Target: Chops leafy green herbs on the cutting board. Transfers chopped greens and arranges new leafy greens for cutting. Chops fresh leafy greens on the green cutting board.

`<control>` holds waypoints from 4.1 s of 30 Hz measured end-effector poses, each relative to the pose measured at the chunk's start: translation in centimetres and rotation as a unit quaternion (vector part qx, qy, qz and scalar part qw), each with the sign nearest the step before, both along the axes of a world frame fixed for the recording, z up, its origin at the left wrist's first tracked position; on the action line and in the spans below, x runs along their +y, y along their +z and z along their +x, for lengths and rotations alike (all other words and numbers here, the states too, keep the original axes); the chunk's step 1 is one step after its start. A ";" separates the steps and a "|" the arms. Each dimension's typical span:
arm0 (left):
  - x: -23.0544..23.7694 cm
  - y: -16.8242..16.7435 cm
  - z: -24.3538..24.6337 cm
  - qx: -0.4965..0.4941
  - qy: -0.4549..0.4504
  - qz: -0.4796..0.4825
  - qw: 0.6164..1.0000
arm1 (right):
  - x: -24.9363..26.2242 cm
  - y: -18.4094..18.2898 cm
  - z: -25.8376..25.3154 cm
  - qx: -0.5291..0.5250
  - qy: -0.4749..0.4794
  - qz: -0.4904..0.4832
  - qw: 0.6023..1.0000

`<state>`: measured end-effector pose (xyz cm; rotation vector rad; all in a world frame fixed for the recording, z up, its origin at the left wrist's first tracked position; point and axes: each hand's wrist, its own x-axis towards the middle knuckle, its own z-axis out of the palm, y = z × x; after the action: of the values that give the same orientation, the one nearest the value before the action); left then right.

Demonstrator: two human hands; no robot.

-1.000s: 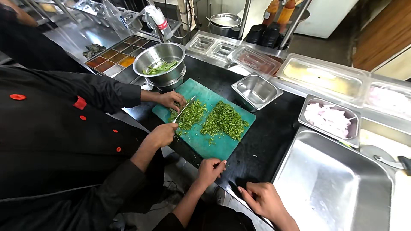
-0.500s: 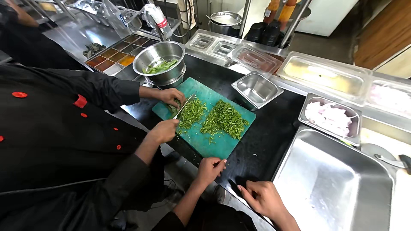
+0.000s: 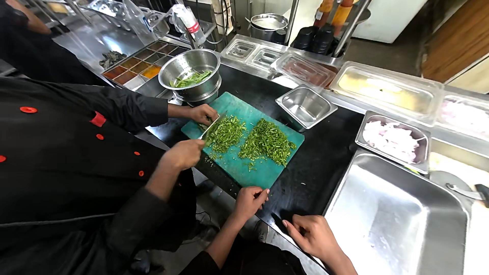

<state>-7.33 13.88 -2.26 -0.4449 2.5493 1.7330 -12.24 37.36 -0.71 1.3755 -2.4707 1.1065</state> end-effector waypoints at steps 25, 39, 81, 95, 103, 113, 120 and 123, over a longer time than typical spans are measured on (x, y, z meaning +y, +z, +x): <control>0.1 -0.1 0.1 0.020 0.007 0.008 1.000 | -0.1 0.1 0.0 -0.001 -0.002 0.003 1.000; 0.1 -0.2 0.1 0.014 0.006 0.007 1.000 | 0.0 -0.1 0.0 -0.003 -0.005 0.001 1.000; -0.1 0.0 0.1 0.005 -0.008 -0.008 1.000 | -0.1 -0.1 0.0 -0.001 -0.014 -0.001 1.000; 0.0 0.0 0.1 0.007 -0.002 -0.008 1.000 | -0.1 -0.1 -0.1 -0.002 -0.010 0.002 1.000; 0.0 0.1 0.1 0.006 -0.002 -0.010 1.000 | 0.0 -0.1 -0.1 -0.001 -0.008 0.001 1.000; 0.0 0.1 0.1 0.003 -0.003 -0.010 1.000 | 0.0 -0.1 -0.1 -0.005 -0.006 -0.001 1.000; 0.1 0.1 0.1 0.008 0.002 -0.014 1.000 | 0.0 -0.1 -0.1 -0.003 -0.004 -0.002 1.000; 0.0 0.2 0.1 0.001 -0.004 -0.014 1.000 | 0.0 -0.1 -0.1 -0.002 -0.005 -0.001 1.000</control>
<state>-7.25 13.91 -2.07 -0.4349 2.5769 1.6975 -12.35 37.33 -0.79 1.3612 -2.4756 1.1120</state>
